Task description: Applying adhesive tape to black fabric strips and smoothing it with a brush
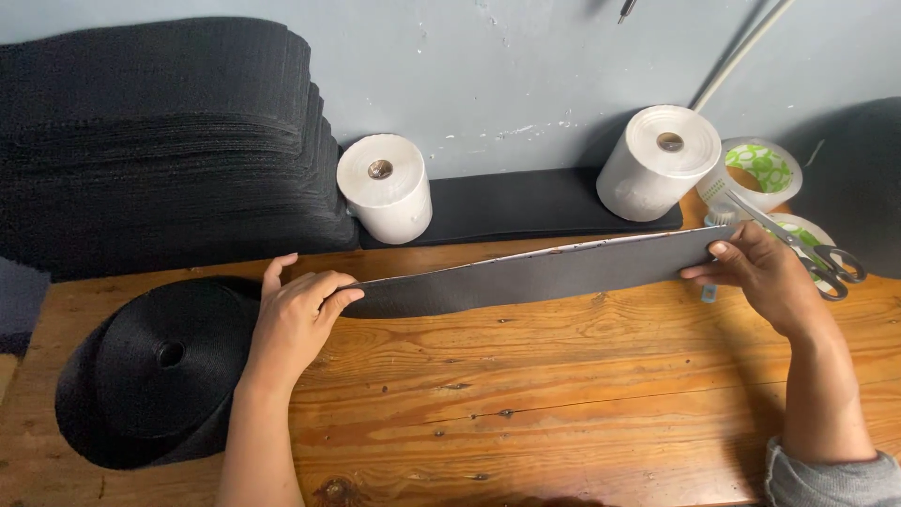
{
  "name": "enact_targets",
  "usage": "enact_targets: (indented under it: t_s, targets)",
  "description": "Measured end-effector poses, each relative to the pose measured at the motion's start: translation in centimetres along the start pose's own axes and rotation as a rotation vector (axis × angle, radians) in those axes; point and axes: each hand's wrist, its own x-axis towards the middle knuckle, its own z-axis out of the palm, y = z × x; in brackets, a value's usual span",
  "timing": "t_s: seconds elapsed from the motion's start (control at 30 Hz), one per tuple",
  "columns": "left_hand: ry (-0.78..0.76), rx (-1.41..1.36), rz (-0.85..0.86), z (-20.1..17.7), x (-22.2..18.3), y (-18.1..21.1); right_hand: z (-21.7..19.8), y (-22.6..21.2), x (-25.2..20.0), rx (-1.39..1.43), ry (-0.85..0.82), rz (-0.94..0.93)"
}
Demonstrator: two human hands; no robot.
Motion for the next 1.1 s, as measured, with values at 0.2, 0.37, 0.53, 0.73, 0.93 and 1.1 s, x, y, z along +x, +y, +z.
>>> enact_targets:
  t_s: [0.2,0.37,0.53,0.73,0.93,1.1]
  targets:
    - [0.007,-0.044,0.039,0.4,0.5,0.5,-1.6,2.0,0.8,0.064,-0.002,-0.058]
    - [-0.008,-0.093,0.047,-0.4,0.7,0.8,-1.2,1.0,0.3,0.042,0.008,-0.067]
    - [-0.010,-0.170,0.028,-0.7,0.1,0.4,-1.2,0.7,0.1,0.012,-0.007,-0.078]
    - [-0.018,-0.302,-0.033,-1.1,0.2,0.4,-1.4,0.7,0.1,0.036,0.005,-0.071]
    - [-0.071,-0.370,0.037,-1.7,0.2,-0.1,-1.9,1.4,0.4,0.052,0.011,-0.078]
    - [-0.102,-0.476,0.094,-1.6,0.5,-2.2,-1.7,1.6,0.6,0.042,-0.019,-0.145]
